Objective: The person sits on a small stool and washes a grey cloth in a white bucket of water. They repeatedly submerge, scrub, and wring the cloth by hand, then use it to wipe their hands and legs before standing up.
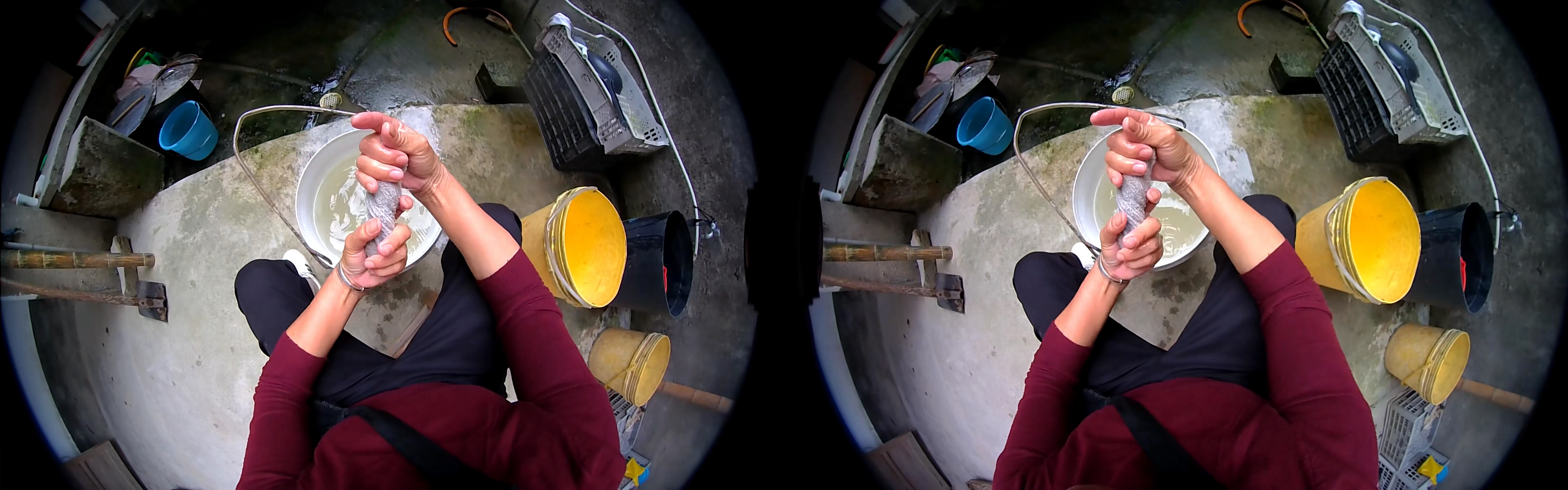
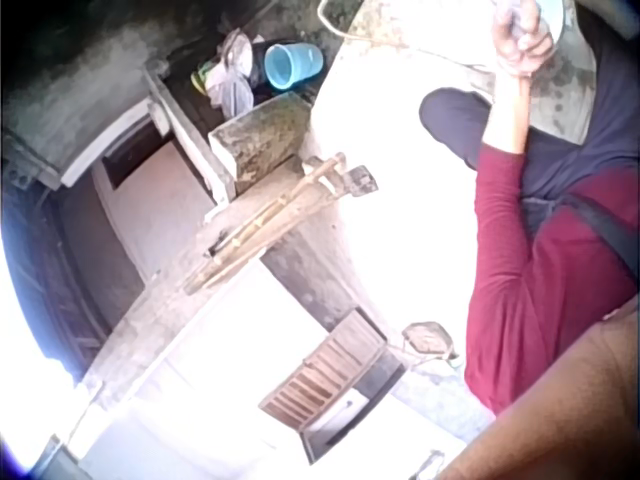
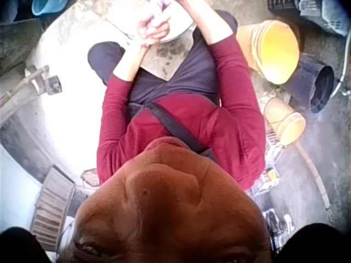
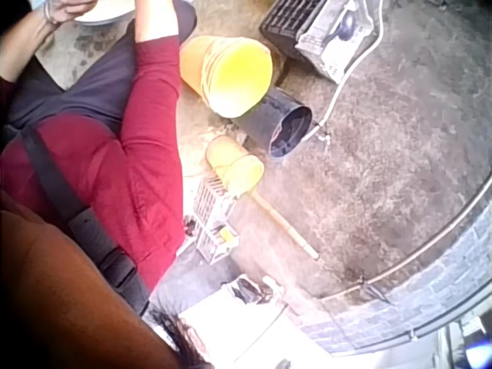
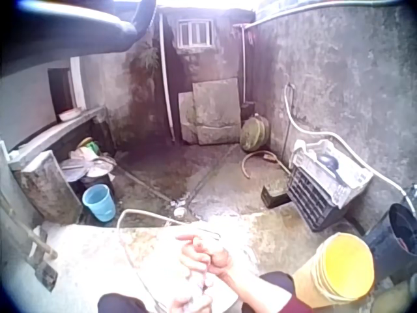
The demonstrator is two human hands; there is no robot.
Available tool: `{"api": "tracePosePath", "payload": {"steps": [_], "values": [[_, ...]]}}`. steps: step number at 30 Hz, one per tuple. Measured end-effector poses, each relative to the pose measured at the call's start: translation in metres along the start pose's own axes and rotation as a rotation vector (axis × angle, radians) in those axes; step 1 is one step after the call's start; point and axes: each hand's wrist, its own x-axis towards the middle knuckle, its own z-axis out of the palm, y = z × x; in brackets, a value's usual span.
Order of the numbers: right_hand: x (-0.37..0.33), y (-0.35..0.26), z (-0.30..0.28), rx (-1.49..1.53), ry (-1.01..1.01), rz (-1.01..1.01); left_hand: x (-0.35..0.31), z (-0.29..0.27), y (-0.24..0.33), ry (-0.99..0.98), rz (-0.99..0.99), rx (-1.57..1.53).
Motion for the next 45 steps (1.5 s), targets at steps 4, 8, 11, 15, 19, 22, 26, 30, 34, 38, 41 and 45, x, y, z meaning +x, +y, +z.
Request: {"api": "tracePosePath", "payload": {"steps": [4, 8, 11, 15, 19, 22, 26, 30, 34, 38, 41, 45], "values": [[-0.001, -0.009, -0.006, -0.19, 0.22, 0.155, -0.001, 0.003, 0.014, 0.261, -0.053, 0.232], [0.003, -0.006, 0.002, -0.498, 0.373, 0.269, 0.001, 0.005, 0.022, 0.515, -0.115, 0.532], [0.005, 0.004, 0.003, -0.664, 0.452, 0.323, 0.002, -0.001, 0.024, 0.653, -0.123, 0.696], [0.006, 0.024, -0.008, -0.9, 0.457, 0.308, 0.0, -0.014, 0.024, 0.831, -0.094, 0.898], [0.005, 0.046, -0.018, -1.061, 0.633, 0.259, -0.006, -0.042, 0.029, 1.012, -0.044, 1.024], [-0.001, 0.058, -0.043, -1.215, 0.707, 0.158, -0.003, -0.053, 0.031, 1.112, -0.044, 1.072], [-0.004, 0.072, -0.062, -1.433, 0.762, 0.063, -0.007, -0.071, 0.032, 1.198, -0.009, 1.18], [-0.005, 0.076, -0.069, -1.638, 0.829, 0.121, -0.006, -0.082, 0.034, 1.277, -0.022, 1.353], [-0.009, 0.083, -0.077, -1.69, 0.86, 0.144, -0.01, -0.106, 0.037, 1.336, -0.051, 1.526], [-0.012, 0.085, -0.079, -1.666, 0.878, 0.132, -0.018, -0.127, 0.041, 1.334, -0.019, 1.814], [-0.012, 0.081, -0.079, -1.606, 0.937, 0.182, -0.016, -0.119, 0.042, 1.329, -0.102, 1.738], [-0.014, 0.076, -0.085, -1.367, 1.011, 0.249, -0.01, -0.101, 0.041, 1.295, -0.18, 1.623]]}}
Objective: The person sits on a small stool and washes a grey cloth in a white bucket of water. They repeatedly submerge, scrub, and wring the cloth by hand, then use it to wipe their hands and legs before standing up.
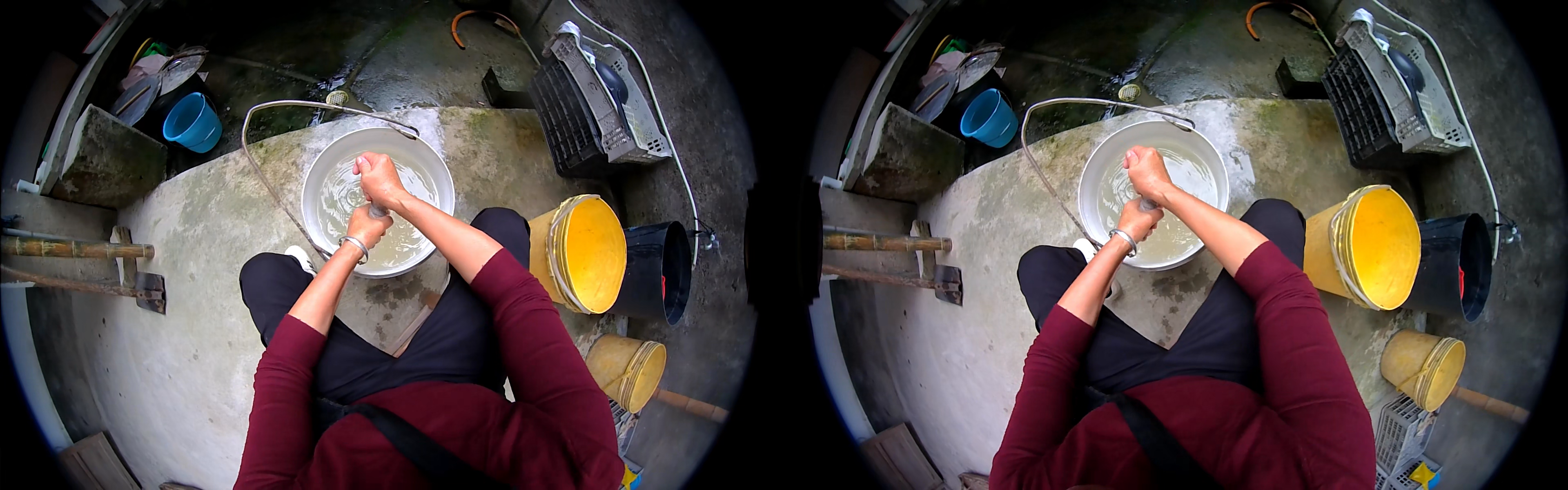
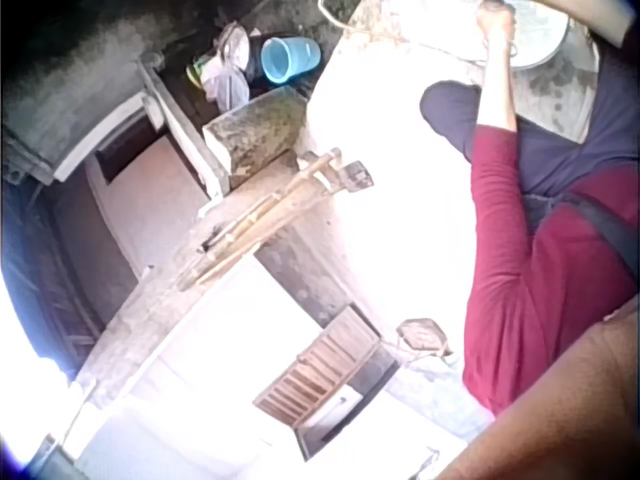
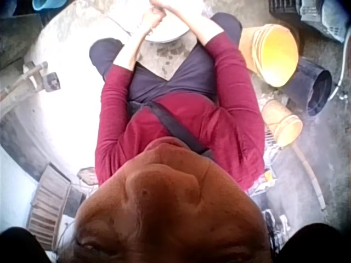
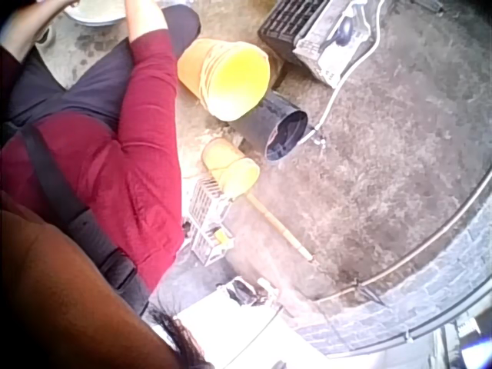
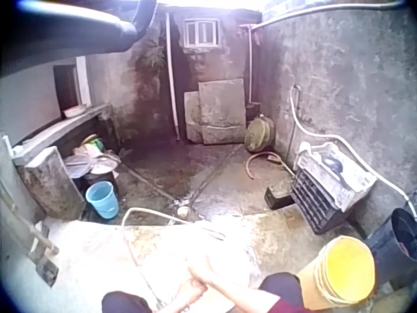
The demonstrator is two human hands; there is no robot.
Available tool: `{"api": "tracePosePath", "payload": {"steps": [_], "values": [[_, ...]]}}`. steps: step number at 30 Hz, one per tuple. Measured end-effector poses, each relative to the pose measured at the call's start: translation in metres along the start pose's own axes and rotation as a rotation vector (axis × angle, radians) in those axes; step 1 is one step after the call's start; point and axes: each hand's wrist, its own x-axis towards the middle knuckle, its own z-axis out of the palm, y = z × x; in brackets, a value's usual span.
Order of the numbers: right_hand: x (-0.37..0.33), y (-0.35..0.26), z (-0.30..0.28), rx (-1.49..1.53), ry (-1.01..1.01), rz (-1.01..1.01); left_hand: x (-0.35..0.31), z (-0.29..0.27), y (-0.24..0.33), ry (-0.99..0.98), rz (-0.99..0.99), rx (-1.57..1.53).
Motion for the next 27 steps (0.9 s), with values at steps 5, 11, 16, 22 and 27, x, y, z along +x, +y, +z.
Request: {"api": "tracePosePath", "payload": {"steps": [5, 11, 16, 22, 27], "values": [[0.015, 0.01, -0.004, 0.343, 0.165, 0.238, -0.009, 0.001, 0.01, 0.298, 0.364, 0.346], [0.024, -0.01, -0.02, 0.674, -0.026, 0.458, 0.0, -0.001, 0.002, 0.283, 0.491, 0.101], [0.019, -0.035, -0.049, 1.003, -0.393, 0.188, -0.033, -0.028, 0.041, -0.429, 0.134, -1.111], [0.011, -0.045, -0.051, 1.12, -0.861, -0.012, -0.058, -0.028, 0.053, -1.149, 0.095, -1.617], [-0.009, -0.083, -0.051, 1.286, -1.051, -0.184, -0.069, -0.017, 0.059, -1.309, 0.15, -1.756]]}}
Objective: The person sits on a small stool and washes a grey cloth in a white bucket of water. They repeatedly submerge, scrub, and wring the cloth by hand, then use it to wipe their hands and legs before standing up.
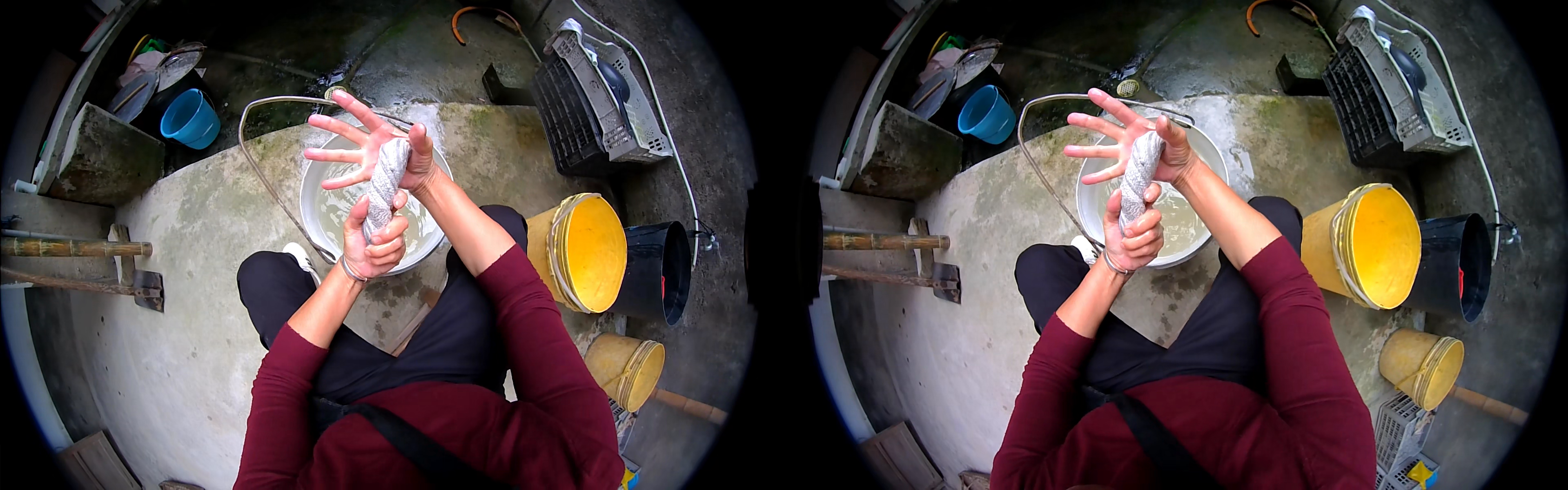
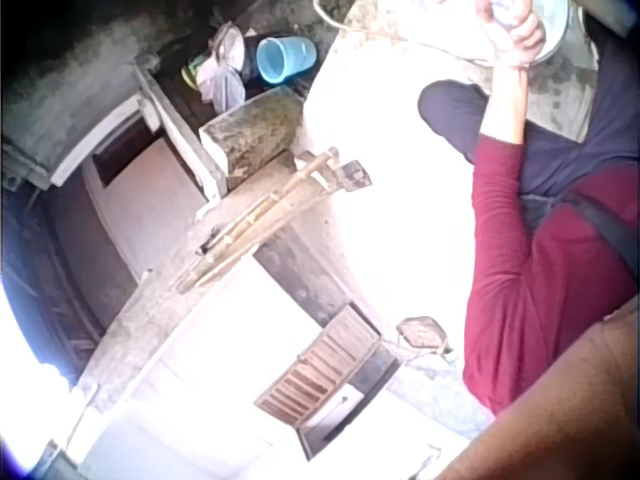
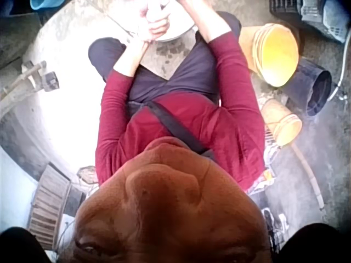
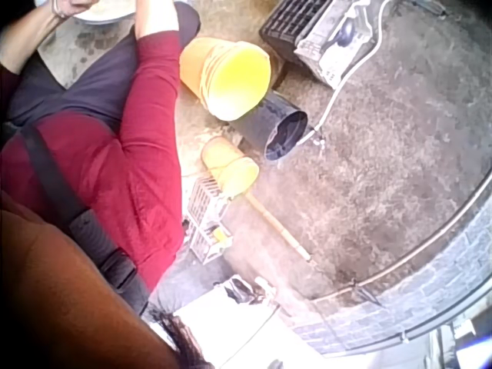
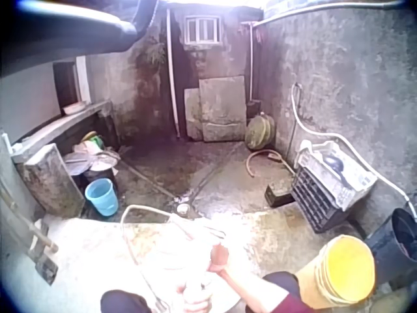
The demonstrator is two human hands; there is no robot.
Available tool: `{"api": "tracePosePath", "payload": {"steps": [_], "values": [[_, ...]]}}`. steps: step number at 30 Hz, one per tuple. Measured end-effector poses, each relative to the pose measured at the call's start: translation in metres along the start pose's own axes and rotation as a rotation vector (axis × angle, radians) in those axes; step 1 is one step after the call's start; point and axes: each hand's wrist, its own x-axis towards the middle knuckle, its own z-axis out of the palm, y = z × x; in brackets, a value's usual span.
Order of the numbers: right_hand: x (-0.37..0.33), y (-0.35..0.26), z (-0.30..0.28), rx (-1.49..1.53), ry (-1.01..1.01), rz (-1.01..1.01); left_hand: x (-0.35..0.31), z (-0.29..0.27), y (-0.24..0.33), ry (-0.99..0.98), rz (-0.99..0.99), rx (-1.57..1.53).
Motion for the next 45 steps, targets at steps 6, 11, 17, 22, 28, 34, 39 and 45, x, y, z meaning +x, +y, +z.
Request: {"api": "tracePosePath", "payload": {"steps": [6, 11, 17, 22, 28, 34, 39, 45], "values": [[0.001, -0.003, 0.019, -0.01, -0.057, -0.157, 0.004, 0.015, -0.004, -0.05, 0.016, -0.001], [-0.006, -0.009, 0.008, 0.011, -0.172, -0.151, 0.005, 0.012, -0.012, -0.041, 0.058, 0.01], [-0.012, -0.009, 0.008, 0.041, 0.13, -0.047, 0.002, 0.011, -0.002, 0.036, -0.026, 0.184], [-0.014, -0.015, 0.016, -0.238, 0.311, 0.063, 0.001, 0.024, 0.009, 0.427, -0.105, 0.528], [-0.016, 0.003, 0.023, -0.581, 0.436, 0.145, -0.004, 0.017, 0.007, 0.657, -0.142, 0.791], [-0.019, 0.031, 0.017, -1.029, 0.513, 0.179, -0.016, -0.015, 0.013, 0.839, -0.169, 0.94], [-0.025, 0.058, 0.003, -1.687, 0.41, -0.076, -0.021, -0.042, 0.021, 0.935, -0.15, 1.115], [-0.031, 0.08, -0.002, -2.027, 0.459, 0.02, -0.026, -0.068, 0.018, 1.045, 0.028, 1.175]]}}
